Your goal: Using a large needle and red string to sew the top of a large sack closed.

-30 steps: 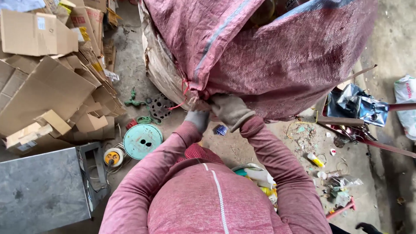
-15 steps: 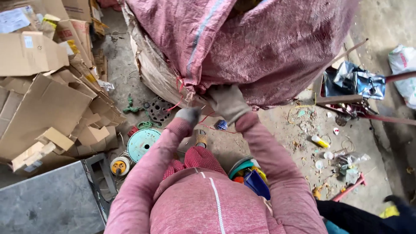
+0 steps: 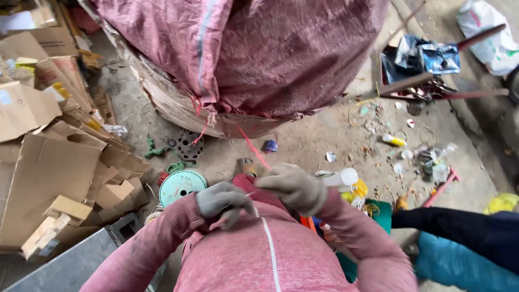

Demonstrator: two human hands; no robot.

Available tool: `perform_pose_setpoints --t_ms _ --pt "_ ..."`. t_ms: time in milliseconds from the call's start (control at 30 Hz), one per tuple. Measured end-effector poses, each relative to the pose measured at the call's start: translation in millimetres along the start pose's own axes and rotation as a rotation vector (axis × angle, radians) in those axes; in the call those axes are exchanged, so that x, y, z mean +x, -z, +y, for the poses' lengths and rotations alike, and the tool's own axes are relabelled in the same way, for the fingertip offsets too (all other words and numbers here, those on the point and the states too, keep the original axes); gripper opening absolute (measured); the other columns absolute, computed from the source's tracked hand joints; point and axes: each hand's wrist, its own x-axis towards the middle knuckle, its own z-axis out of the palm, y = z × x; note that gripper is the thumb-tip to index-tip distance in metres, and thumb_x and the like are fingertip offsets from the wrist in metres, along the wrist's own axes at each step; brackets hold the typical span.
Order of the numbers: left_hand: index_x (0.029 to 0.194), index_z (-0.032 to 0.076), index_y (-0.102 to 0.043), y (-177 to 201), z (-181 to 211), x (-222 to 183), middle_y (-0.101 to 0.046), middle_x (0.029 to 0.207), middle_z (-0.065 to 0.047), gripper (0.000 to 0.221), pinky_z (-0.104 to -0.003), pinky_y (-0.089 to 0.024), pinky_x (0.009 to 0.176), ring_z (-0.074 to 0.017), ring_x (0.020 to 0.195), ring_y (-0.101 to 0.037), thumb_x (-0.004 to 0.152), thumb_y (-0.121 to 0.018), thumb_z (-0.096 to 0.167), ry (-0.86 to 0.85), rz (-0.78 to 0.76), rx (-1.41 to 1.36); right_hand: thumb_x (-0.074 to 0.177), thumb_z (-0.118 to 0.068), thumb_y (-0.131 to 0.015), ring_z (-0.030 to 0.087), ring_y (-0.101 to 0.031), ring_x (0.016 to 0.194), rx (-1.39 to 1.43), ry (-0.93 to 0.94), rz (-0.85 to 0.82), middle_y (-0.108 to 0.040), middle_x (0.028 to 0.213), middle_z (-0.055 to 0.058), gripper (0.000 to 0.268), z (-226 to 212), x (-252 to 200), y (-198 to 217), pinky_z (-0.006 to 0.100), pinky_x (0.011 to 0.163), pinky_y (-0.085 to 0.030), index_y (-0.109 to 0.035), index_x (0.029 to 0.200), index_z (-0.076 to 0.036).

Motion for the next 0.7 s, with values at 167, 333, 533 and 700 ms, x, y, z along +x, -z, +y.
perform_pose_setpoints --t_ms 167,333,533,700 --pt "0.136 0.001 -0.060 -3.4 25.5 97.4 -0.070 0.115 -0.014 0.042 -0.037 -0.049 0.097 -0.0276 0.109 -0.063 0.104 -0.057 0.028 -0.351 0.142 0.425 0.090 -0.033 -0.070 0.033 -0.066 0.107 -0.043 -0.060 0.369 -0.069 0.114 0.019 0.041 -134.3 -92.4 85.0 0.041 0.096 -0.052 -0.068 0.114 0.001" --pt "0.143 0.012 -0.050 66.7 -40.2 148.4 -0.070 0.119 -0.018 0.062 -0.050 -0.043 0.099 -0.0382 0.114 -0.063 0.089 -0.066 0.038 -0.418 0.258 1.148 0.088 -0.037 -0.067 0.030 -0.064 0.110 -0.029 -0.263 0.620 -0.068 0.116 0.018 0.046 -142.1 -119.1 104.0 0.036 0.100 -0.050 -0.069 0.114 0.001" --pt "0.084 0.010 -0.065 74.9 -89.1 77.3 -0.065 0.080 -0.014 0.023 -0.048 -0.053 0.081 -0.0363 0.083 -0.065 0.099 -0.063 0.028 -0.272 0.364 0.991 0.086 -0.022 -0.063 0.028 -0.061 0.109 -0.067 -0.397 0.698 -0.066 0.114 0.019 0.040 -117.4 -108.3 109.6 0.035 0.099 -0.049 -0.063 0.119 0.001" --pt "0.082 0.012 -0.069 70.6 -133.7 97.0 -0.068 0.071 -0.012 0.024 -0.052 -0.052 0.077 -0.0362 0.072 -0.067 0.094 -0.064 0.032 -0.017 0.434 1.117 0.084 -0.007 -0.059 0.026 -0.059 0.107 -0.103 -0.452 0.662 -0.063 0.112 0.020 0.042 -65.0 -74.1 137.7 0.035 0.097 -0.048 -0.057 0.125 0.002"
